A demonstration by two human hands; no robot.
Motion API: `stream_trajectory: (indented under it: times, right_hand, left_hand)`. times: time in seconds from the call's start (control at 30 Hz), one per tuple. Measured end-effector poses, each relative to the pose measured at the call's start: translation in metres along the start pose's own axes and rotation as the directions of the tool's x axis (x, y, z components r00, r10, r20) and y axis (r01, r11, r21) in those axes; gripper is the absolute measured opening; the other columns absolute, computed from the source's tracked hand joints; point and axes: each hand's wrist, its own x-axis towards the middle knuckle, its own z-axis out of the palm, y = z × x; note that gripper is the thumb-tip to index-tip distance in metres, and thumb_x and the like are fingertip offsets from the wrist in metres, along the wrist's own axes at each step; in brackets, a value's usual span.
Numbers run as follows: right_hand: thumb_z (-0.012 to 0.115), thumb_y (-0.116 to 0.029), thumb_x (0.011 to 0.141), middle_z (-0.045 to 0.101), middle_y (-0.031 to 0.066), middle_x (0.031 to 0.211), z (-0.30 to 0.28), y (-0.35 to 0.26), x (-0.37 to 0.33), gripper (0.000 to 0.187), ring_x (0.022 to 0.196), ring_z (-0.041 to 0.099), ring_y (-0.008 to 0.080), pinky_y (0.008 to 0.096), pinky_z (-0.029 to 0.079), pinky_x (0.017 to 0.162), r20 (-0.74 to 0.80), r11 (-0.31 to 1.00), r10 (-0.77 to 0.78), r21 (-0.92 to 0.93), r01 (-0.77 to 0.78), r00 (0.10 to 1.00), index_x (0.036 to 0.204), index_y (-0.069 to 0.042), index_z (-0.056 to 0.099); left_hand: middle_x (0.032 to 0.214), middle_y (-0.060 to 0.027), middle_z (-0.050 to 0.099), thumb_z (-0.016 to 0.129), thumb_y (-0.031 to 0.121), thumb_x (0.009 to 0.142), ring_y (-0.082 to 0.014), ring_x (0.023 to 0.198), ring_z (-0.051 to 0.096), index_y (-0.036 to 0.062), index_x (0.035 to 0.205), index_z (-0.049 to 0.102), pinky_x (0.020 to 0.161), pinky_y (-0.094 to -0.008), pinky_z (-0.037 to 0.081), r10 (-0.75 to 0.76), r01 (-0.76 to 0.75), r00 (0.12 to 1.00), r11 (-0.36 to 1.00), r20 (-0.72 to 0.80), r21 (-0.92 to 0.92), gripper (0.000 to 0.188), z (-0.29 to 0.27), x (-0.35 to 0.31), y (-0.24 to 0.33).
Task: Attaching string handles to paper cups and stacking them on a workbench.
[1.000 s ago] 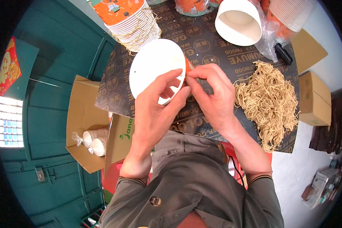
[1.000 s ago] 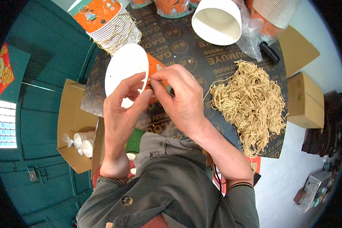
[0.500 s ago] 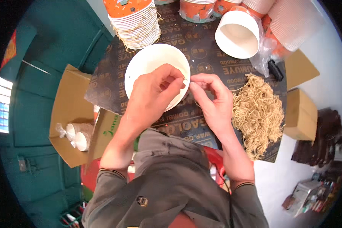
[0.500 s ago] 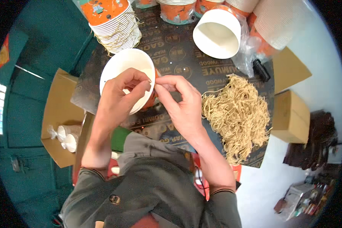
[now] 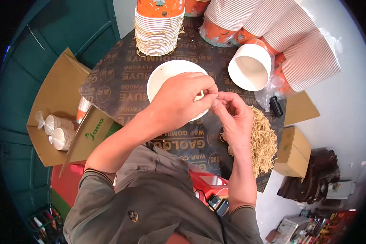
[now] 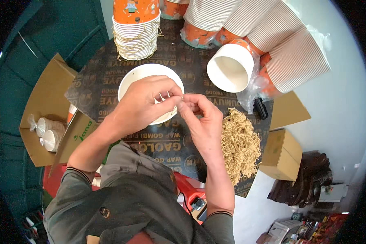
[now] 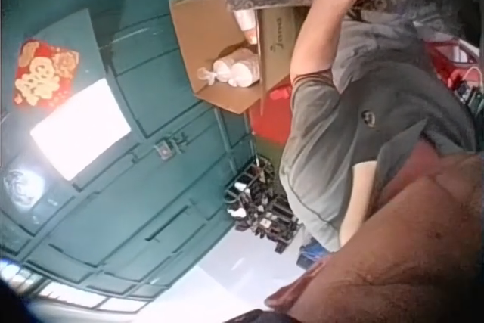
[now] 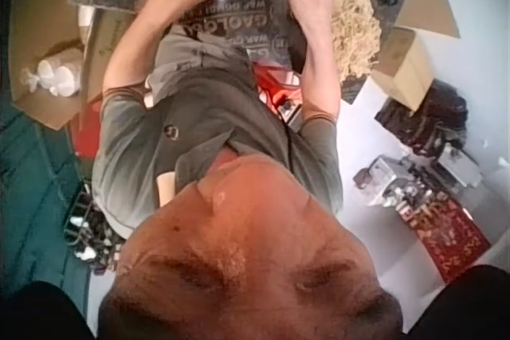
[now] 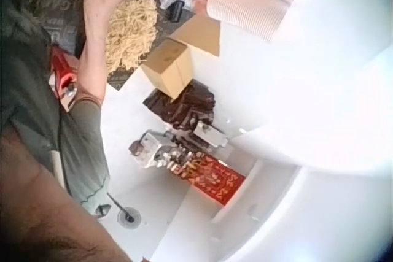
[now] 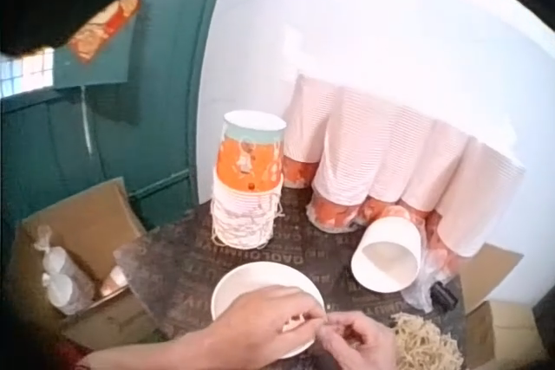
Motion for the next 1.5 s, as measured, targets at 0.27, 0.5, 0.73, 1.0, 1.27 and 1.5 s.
stream_trajectory:
  times: [0.27, 0.5, 0.73, 1.0, 1.27, 1.5]
  right_hand:
    - [0.076, -0.006, 0.107, 0.073, -0.0025, 0.091, -0.002, -0.005, 0.000, 0.010, 0.081, 0.063, 0.0023, 0.0198, 0.051, 0.074, -0.031, 0.988, 0.033, 0.155, -0.028, 0.999, 0.114, 0.000, 0.076]
    - [0.077, -0.008, 0.106, 0.070, -0.0036, 0.088, -0.007, -0.008, -0.003, 0.017, 0.079, 0.062, 0.0027, 0.0205, 0.050, 0.073, -0.010, 0.992, -0.005, 0.125, 0.006, 1.000, 0.122, -0.001, 0.075]
    - [0.073, -0.011, 0.107, 0.066, -0.0023, 0.085, -0.040, -0.040, 0.004, 0.032, 0.079, 0.061, 0.0053, 0.0248, 0.050, 0.073, 0.104, 0.999, -0.028, -0.022, 0.030, 0.994, 0.137, 0.000, 0.069]
    - [0.072, -0.020, 0.104, 0.064, -0.0005, 0.078, -0.054, -0.048, 0.050, 0.028, 0.072, 0.058, 0.0080, 0.0291, 0.049, 0.067, 0.246, 0.957, -0.133, -0.221, 0.189, 0.960, 0.123, 0.000, 0.073]
    - [0.077, -0.012, 0.102, 0.074, 0.0076, 0.108, -0.052, -0.038, -0.002, 0.021, 0.102, 0.072, 0.0188, 0.0330, 0.056, 0.093, 0.046, 0.859, -0.301, -0.420, 0.292, 0.952, 0.120, -0.001, 0.076]
    - [0.079, -0.011, 0.099, 0.073, 0.0083, 0.099, -0.038, -0.011, -0.022, 0.012, 0.093, 0.071, 0.0234, 0.0349, 0.055, 0.083, -0.001, 0.934, -0.233, -0.277, 0.224, 0.972, 0.107, -0.002, 0.076]
  left_hand:
    - [0.103, -0.0048, 0.076, 0.075, 0.010, 0.102, -0.0103, 0.084, 0.068, -0.0013, 0.117, 0.072, 0.070, -0.0300, 0.056, -0.148, 0.158, 0.987, 0.920, 0.055, -0.360, 0.019, 0.013, -0.002, -0.011]
    - [0.096, -0.0059, 0.077, 0.074, 0.012, 0.099, -0.0111, 0.083, 0.070, -0.0020, 0.110, 0.072, 0.067, -0.0277, 0.056, -0.313, 0.456, 0.886, 0.722, 0.343, -0.520, 0.018, 0.017, 0.008, -0.024]
    - [0.092, -0.0011, 0.074, 0.076, 0.016, 0.099, -0.0080, 0.077, 0.067, 0.0012, 0.106, 0.075, 0.062, -0.0259, 0.055, -0.360, 0.525, 0.836, 0.743, 0.414, -0.415, 0.017, 0.016, 0.017, -0.016]
    - [0.091, -0.0002, 0.074, 0.077, 0.018, 0.100, -0.0069, 0.077, 0.065, 0.0009, 0.105, 0.078, 0.065, -0.0255, 0.055, -0.322, 0.522, 0.800, 0.789, 0.506, -0.323, 0.017, 0.012, 0.026, -0.002]
    - [0.095, -0.0039, 0.080, 0.078, 0.020, 0.102, -0.0072, 0.076, 0.065, 0.0022, 0.104, 0.079, 0.069, -0.0263, 0.057, -0.364, 0.584, 0.784, 0.707, 0.503, -0.399, 0.018, 0.009, 0.029, -0.007]
    - [0.094, -0.0018, 0.080, 0.079, 0.022, 0.103, -0.0066, 0.076, 0.066, 0.0041, 0.105, 0.078, 0.076, -0.0247, 0.054, -0.367, 0.589, 0.783, 0.697, 0.502, -0.409, 0.019, 0.007, 0.026, -0.004]
